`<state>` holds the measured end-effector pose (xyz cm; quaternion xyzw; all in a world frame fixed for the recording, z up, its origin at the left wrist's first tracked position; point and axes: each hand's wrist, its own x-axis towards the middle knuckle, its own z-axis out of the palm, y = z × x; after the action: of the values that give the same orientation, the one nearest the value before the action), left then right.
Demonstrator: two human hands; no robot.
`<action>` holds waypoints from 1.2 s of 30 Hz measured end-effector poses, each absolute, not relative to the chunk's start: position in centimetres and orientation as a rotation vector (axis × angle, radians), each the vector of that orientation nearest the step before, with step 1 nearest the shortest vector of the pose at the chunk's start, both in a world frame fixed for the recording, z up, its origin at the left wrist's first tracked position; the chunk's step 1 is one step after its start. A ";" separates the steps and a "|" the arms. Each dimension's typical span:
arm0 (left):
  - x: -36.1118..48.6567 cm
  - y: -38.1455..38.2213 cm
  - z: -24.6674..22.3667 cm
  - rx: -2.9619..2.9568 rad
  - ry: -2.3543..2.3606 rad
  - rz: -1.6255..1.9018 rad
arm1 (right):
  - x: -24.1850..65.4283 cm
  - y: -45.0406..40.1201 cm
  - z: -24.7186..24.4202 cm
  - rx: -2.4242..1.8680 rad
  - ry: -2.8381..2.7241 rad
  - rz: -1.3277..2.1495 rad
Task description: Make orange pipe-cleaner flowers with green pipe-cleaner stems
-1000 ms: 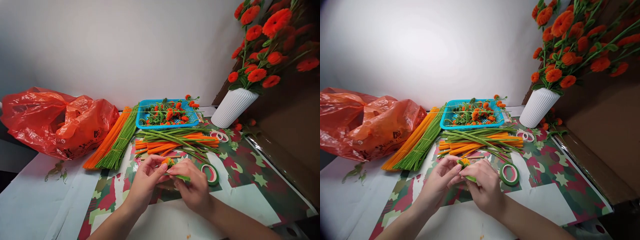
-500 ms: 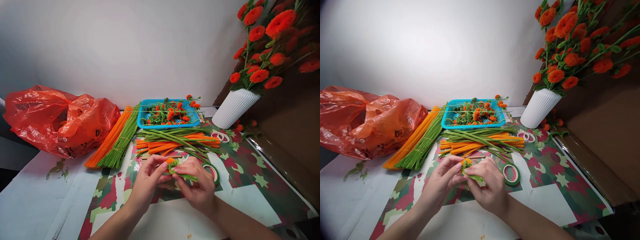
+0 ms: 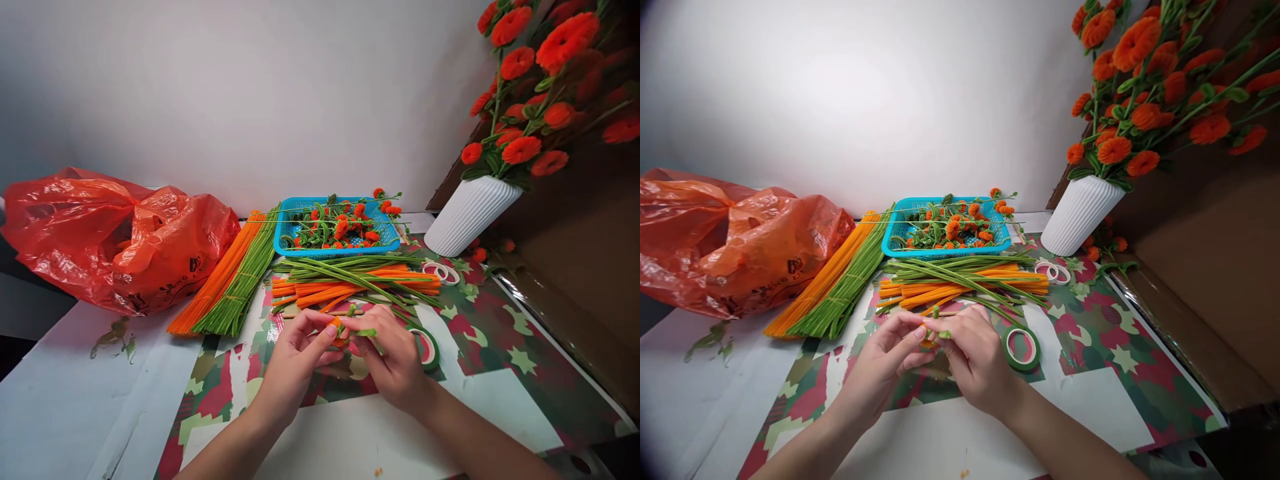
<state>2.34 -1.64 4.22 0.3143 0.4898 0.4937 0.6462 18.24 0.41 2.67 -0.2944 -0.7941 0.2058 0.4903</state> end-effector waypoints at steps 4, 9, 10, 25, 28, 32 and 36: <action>2.5 -1.6 4.2 0.697 1.102 1.113 | 18.2 0.3 2.5 -0.755 -1.933 0.566; 2.6 -1.8 4.1 0.683 1.146 1.190 | 16.6 -1.2 1.1 -0.939 -1.508 0.607; 2.6 -1.8 4.1 0.691 1.159 1.203 | 16.2 -1.5 0.9 -0.958 -1.440 0.600; 2.7 -2.1 4.2 0.668 1.145 1.232 | 16.2 -1.6 1.3 -0.866 -1.575 0.424; 2.7 -2.1 4.2 0.651 1.150 1.231 | 16.3 -1.4 1.4 -0.851 -1.608 0.413; 2.6 -2.0 4.1 0.645 1.142 1.230 | 16.6 -1.2 1.5 -0.835 -1.649 0.375; 2.6 -2.0 4.1 0.653 1.128 1.242 | 16.6 -1.2 1.6 -0.858 -1.667 0.348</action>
<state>2.59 -2.01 4.09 0.2843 0.4908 0.5405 0.6214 16.60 -1.19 1.63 -0.3667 -0.7129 0.1489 0.5789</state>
